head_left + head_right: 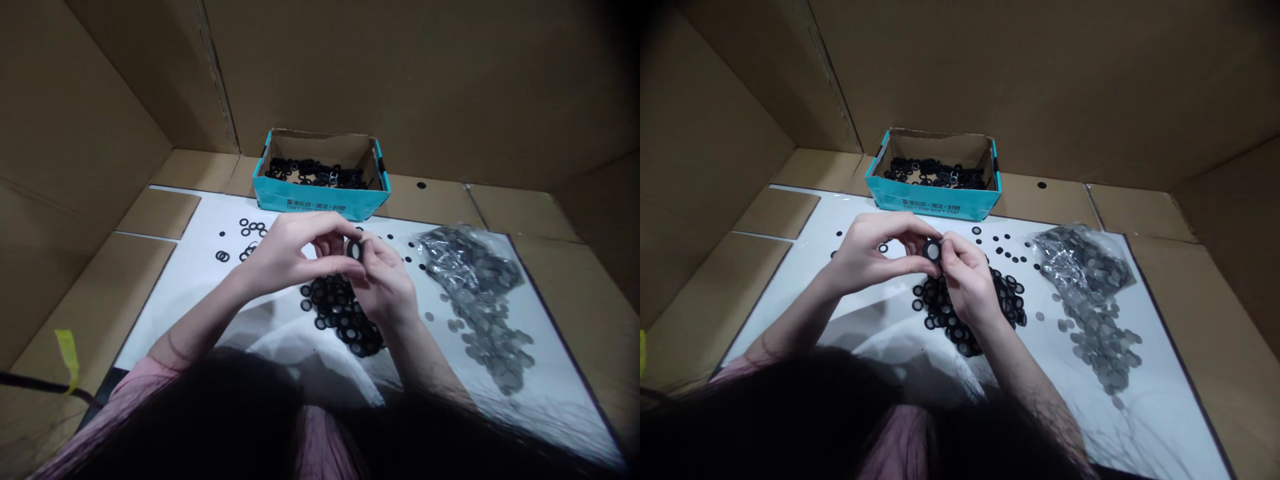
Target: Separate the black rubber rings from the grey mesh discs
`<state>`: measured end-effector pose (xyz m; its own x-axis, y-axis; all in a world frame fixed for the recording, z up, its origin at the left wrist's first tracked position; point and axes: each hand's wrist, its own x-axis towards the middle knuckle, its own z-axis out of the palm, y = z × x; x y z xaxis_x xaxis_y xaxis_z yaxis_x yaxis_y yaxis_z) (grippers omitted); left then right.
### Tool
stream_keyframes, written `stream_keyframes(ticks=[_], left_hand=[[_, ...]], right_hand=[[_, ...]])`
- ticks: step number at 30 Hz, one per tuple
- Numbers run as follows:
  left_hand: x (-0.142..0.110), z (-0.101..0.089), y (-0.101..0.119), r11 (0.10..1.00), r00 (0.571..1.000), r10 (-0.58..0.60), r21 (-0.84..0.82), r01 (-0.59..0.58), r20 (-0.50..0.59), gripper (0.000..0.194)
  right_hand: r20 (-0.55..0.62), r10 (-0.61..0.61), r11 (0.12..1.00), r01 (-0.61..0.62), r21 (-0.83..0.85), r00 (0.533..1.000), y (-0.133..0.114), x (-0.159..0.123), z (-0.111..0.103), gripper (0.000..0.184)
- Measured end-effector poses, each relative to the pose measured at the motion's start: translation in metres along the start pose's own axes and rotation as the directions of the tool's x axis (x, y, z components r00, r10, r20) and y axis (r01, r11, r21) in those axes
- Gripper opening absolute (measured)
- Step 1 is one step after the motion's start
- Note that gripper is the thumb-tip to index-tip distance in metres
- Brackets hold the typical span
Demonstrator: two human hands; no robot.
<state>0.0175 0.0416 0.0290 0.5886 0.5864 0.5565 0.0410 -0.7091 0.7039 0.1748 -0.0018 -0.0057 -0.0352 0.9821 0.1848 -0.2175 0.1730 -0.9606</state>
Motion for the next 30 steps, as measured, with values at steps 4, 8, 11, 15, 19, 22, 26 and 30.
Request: stream_keyframes(ticks=[4,8,11,15,19,22,26,30], left_hand=[[-0.0004,0.0015,0.0005,0.995,0.995,0.089,0.038,-0.087,-0.051,0.019],[-0.0003,0.0015,0.0002,0.994,0.992,0.093,0.071,-0.087,-0.085,0.02],[0.0005,0.0006,-0.0005,0.993,0.99,0.094,0.085,-0.085,-0.102,0.024],[0.001,-0.0013,-0.0013,0.997,0.997,0.065,0.043,-0.063,-0.041,0.027],[-0.0005,-0.0019,-0.0007,0.996,0.997,0.071,0.051,-0.07,-0.015,0.021],[-0.0019,-0.001,0.0008,0.996,0.997,0.075,0.058,-0.073,-0.035,0.014],[-0.0027,-0.001,0.0017,0.998,0.998,0.056,0.041,-0.055,-0.029,0.015],[-0.0026,-0.0045,0.0008,1.0,1.0,0.007,0.024,-0.007,-0.001,0.021]], right_hand=[[0.031,0.047,0.998,-0.048,0.035,0.998,0.0001,0.0,0.0029,0.046],[0.045,0.056,0.998,-0.058,0.039,0.997,0.0006,0.0,0.0026,0.046],[0.051,0.06,0.997,-0.063,0.044,0.997,-0.0007,-0.0006,0.0019,0.044],[0.077,0.098,0.992,-0.103,0.07,0.992,-0.0043,-0.0017,0.0025,0.04],[0.082,0.133,0.987,-0.14,0.084,0.988,-0.0056,-0.0023,0.0036,0.041],[0.086,0.157,0.983,-0.164,0.084,0.984,-0.0048,-0.003,0.0038,0.041],[0.072,0.151,0.984,-0.158,0.088,0.986,-0.0036,-0.0044,0.0039,0.038],[0.023,0.083,0.994,-0.085,0.073,0.996,-0.0016,-0.0063,0.0018,0.028]])
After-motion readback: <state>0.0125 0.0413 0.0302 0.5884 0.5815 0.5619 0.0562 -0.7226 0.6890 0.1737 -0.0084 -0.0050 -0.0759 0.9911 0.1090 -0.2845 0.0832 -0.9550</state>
